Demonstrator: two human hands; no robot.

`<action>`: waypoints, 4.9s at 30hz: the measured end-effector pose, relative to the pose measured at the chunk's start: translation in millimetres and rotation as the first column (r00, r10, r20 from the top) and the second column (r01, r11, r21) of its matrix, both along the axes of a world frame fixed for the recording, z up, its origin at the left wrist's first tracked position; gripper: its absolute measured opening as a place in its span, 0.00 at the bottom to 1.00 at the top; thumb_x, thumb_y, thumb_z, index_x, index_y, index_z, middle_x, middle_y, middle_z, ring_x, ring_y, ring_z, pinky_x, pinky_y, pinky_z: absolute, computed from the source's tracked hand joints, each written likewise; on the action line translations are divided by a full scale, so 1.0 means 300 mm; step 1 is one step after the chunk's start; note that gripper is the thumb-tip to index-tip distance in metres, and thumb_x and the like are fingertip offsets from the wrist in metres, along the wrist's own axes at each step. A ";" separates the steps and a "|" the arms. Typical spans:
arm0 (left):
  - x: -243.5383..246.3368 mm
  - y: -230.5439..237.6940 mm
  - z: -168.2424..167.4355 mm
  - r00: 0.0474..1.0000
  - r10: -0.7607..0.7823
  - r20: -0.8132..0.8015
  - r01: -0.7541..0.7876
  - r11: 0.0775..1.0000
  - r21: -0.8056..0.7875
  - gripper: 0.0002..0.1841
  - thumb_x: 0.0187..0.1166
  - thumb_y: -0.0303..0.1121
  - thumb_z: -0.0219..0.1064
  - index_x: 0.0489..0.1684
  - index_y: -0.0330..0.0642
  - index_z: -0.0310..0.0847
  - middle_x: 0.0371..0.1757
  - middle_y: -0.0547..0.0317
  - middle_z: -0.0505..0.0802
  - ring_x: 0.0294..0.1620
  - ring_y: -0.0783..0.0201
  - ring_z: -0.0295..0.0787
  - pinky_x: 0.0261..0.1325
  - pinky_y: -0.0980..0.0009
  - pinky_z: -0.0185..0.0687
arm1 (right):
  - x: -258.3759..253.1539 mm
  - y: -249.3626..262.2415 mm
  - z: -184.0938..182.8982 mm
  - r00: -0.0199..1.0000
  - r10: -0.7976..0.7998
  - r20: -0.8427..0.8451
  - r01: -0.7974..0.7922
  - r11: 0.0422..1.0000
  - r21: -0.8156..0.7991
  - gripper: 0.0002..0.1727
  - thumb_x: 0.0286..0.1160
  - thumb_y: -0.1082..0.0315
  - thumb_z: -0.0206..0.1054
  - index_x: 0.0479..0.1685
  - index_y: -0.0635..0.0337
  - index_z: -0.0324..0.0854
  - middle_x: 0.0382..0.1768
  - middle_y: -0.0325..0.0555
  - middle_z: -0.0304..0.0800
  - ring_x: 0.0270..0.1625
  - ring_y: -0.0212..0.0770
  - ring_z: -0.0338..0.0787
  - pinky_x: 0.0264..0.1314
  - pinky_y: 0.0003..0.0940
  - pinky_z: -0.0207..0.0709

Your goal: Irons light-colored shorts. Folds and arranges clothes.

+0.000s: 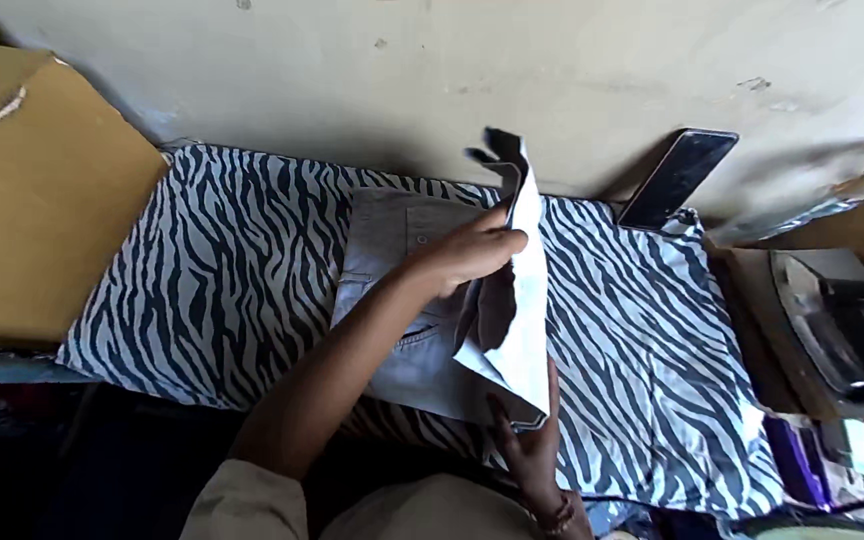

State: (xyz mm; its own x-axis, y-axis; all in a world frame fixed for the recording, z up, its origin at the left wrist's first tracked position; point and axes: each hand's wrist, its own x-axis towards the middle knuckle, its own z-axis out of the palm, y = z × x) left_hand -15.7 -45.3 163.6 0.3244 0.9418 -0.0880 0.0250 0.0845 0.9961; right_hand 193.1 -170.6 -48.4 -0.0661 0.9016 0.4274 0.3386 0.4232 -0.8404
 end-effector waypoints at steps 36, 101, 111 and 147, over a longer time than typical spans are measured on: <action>0.261 0.713 -0.355 0.728 -0.050 -0.683 0.225 0.959 0.170 0.13 0.79 0.31 0.71 0.41 0.22 0.86 0.40 0.38 0.90 0.45 0.51 0.85 0.58 0.51 0.78 | 0.053 0.046 0.154 0.654 0.118 0.747 -0.056 0.993 -0.108 0.30 0.78 0.77 0.61 0.83 0.68 0.72 0.84 0.58 0.74 0.87 0.59 0.73 0.82 0.83 0.52; -0.083 -0.655 -0.299 0.447 0.746 -0.494 -0.214 0.625 0.750 0.17 0.85 0.32 0.56 0.52 0.33 0.91 0.43 0.49 0.98 0.49 0.59 0.94 0.60 0.63 0.84 | 0.313 0.242 0.589 0.198 0.629 0.752 0.097 0.751 -0.654 0.17 0.77 0.63 0.70 0.61 0.60 0.83 0.46 0.69 0.90 0.54 0.75 0.89 0.51 0.72 0.77; 0.163 -0.447 -0.725 0.404 0.542 -0.737 -0.001 0.806 0.592 0.40 0.84 0.57 0.50 0.82 0.26 0.69 0.84 0.34 0.74 0.87 0.37 0.66 0.86 0.35 0.53 | 0.087 0.589 0.477 0.325 0.467 0.822 0.144 0.835 -0.531 0.18 0.86 0.67 0.58 0.71 0.59 0.79 0.54 0.71 0.90 0.60 0.74 0.89 0.56 0.71 0.78; 0.034 -0.343 -0.563 0.492 0.585 -0.645 -0.177 0.792 0.584 0.20 0.78 0.38 0.61 0.60 0.40 0.91 0.70 0.44 0.90 0.75 0.37 0.82 0.74 0.39 0.74 | -0.087 0.866 0.469 0.487 0.278 0.828 0.197 0.888 -0.414 0.14 0.79 0.69 0.67 0.60 0.63 0.83 0.49 0.71 0.90 0.54 0.76 0.90 0.45 0.74 0.80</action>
State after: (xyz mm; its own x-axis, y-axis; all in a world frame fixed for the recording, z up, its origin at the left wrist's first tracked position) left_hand -5.3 -148.2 -5.3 -0.0820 0.9511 0.2978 0.8468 -0.0910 0.5241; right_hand 166.9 89.3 92.4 -0.2179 0.9388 -0.2669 0.9635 0.1633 -0.2121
